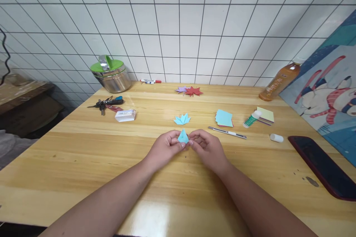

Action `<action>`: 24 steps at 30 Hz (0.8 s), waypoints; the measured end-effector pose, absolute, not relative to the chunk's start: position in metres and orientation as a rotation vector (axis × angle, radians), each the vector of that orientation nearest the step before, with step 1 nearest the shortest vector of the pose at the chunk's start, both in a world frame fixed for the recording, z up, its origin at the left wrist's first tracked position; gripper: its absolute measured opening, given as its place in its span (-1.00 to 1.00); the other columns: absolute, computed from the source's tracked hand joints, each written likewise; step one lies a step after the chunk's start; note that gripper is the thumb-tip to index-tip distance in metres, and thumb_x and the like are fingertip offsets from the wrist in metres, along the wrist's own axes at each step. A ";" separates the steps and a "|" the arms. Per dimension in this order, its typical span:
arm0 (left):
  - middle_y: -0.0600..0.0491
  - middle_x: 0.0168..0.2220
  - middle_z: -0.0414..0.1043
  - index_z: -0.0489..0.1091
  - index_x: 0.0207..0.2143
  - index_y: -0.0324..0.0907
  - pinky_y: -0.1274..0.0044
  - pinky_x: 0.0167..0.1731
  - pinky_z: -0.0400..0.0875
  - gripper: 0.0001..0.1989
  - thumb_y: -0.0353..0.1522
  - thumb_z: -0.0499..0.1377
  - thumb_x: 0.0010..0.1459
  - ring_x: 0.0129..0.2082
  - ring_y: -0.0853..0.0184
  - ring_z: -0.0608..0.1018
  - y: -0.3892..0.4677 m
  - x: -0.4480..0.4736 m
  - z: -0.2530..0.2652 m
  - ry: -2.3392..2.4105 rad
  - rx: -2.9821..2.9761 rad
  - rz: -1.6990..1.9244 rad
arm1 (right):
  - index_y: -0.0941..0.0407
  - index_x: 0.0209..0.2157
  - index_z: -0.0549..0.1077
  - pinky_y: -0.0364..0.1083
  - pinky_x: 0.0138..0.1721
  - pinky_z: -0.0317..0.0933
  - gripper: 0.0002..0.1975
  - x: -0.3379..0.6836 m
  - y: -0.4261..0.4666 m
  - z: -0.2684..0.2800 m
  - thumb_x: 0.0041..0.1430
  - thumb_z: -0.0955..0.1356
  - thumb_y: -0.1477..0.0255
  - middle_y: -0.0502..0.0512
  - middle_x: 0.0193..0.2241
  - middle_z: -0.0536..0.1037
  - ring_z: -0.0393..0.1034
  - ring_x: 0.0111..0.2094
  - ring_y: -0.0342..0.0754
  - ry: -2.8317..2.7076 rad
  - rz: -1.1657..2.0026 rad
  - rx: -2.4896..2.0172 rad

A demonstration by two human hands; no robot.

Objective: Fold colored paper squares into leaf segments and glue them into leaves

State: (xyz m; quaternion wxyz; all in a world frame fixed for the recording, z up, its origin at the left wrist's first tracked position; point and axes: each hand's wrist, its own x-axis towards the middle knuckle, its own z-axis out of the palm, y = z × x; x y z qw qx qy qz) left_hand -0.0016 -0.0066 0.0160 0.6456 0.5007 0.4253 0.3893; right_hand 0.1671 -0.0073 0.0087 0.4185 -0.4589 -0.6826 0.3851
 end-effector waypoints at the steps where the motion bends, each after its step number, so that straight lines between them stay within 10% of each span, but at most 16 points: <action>1: 0.04 -0.44 0.51 0.33 -0.18 -0.25 0.52 -0.27 0.34 -0.62 -0.32 0.27 -0.09 -0.37 0.34 0.52 -0.007 -0.001 0.015 1.000 1.178 0.892 | 0.07 -0.27 0.40 -0.18 -0.47 0.26 -0.84 0.166 -0.007 0.008 0.06 0.31 0.40 0.01 -0.42 0.49 0.37 -0.46 -0.15 -1.667 1.029 -1.172; 8: 0.15 -0.56 0.44 0.25 -0.03 -0.16 0.57 -0.46 0.29 -0.53 -0.28 0.22 -0.03 -0.53 0.39 0.47 -0.009 0.000 0.009 1.224 1.450 0.886 | 0.13 -0.51 0.43 -0.18 -0.52 0.21 -0.85 0.164 -0.003 0.005 0.00 0.34 0.34 0.01 -0.52 0.39 0.26 -0.50 -0.15 -1.604 1.096 -1.300; 24: 0.04 -0.52 0.49 0.34 -0.51 -0.23 0.58 -0.44 0.33 -0.81 -0.29 0.13 0.06 -0.49 0.38 0.50 -0.009 -0.002 0.017 1.135 1.549 0.728 | 0.15 -0.51 0.41 -0.20 -0.56 0.20 -0.77 0.161 -0.007 0.009 -0.08 0.40 0.25 -0.02 -0.54 0.40 0.23 -0.54 -0.19 -1.164 1.496 -1.116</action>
